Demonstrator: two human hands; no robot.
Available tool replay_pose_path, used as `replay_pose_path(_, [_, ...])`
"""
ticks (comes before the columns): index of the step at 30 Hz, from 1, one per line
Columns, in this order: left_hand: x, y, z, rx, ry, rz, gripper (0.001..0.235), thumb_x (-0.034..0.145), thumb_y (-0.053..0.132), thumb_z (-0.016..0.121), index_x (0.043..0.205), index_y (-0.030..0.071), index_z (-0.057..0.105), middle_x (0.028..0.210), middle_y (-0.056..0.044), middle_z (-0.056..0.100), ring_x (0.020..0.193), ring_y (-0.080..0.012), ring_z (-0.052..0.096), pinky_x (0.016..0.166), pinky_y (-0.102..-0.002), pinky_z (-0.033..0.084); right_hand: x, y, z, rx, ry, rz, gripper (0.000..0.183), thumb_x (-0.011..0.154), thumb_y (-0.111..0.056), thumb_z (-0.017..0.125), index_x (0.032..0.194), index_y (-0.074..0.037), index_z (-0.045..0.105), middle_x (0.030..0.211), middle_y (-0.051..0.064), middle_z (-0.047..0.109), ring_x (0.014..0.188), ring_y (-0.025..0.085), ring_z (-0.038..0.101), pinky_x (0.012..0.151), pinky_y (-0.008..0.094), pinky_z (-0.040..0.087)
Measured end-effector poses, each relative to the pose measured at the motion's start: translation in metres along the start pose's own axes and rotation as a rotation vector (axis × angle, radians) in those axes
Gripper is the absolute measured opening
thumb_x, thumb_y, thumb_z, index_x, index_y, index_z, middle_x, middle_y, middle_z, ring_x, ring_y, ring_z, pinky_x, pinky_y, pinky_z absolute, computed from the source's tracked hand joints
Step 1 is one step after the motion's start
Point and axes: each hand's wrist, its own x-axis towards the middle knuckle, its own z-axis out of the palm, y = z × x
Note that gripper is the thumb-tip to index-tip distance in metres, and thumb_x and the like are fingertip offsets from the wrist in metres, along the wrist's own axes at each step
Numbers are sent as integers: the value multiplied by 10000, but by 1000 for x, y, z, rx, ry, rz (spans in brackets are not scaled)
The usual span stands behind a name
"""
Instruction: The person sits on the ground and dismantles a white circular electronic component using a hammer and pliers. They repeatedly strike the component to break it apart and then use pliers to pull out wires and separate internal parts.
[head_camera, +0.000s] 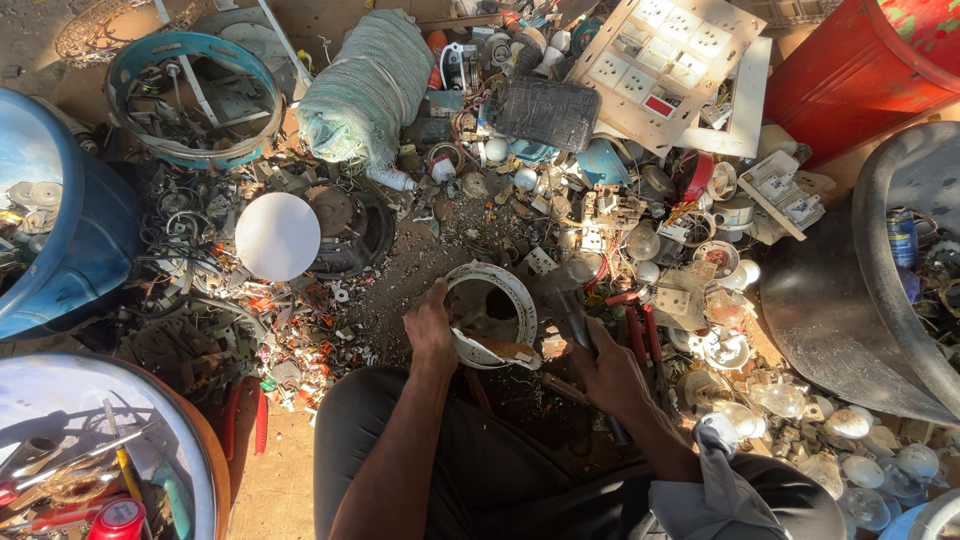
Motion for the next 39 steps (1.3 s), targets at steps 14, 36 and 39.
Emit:
replay_pose_path(14, [54, 107, -107, -191, 226, 442, 326, 1019, 313, 630, 1110, 9, 703, 607, 3, 400, 503, -124, 401, 466, -331, 390, 5, -14, -3, 334, -110, 312, 503, 986, -321, 594, 1430, -94, 534, 644, 63, 577, 420, 182, 563, 438, 380, 504])
replay_pose_path(36, [15, 96, -99, -238, 40, 579, 304, 1023, 300, 624, 1077, 8, 693, 638, 9, 465, 514, -113, 461, 478, -308, 461, 31, 49, 16, 59, -83, 203, 467, 958, -330, 683, 1291, -5, 646, 784, 103, 718, 712, 230, 713, 686, 421, 574])
replay_pose_path(39, [-25, 85, -76, -223, -182, 622, 309, 1017, 295, 597, 1140, 30, 698, 640, 14, 489, 520, -96, 479, 483, -287, 477, 32, 51, 16, -120, -7, 116, 684, 918, -384, 745, 1420, -2, 481, 1052, 147, 668, 965, 303, 715, 872, 464, 542])
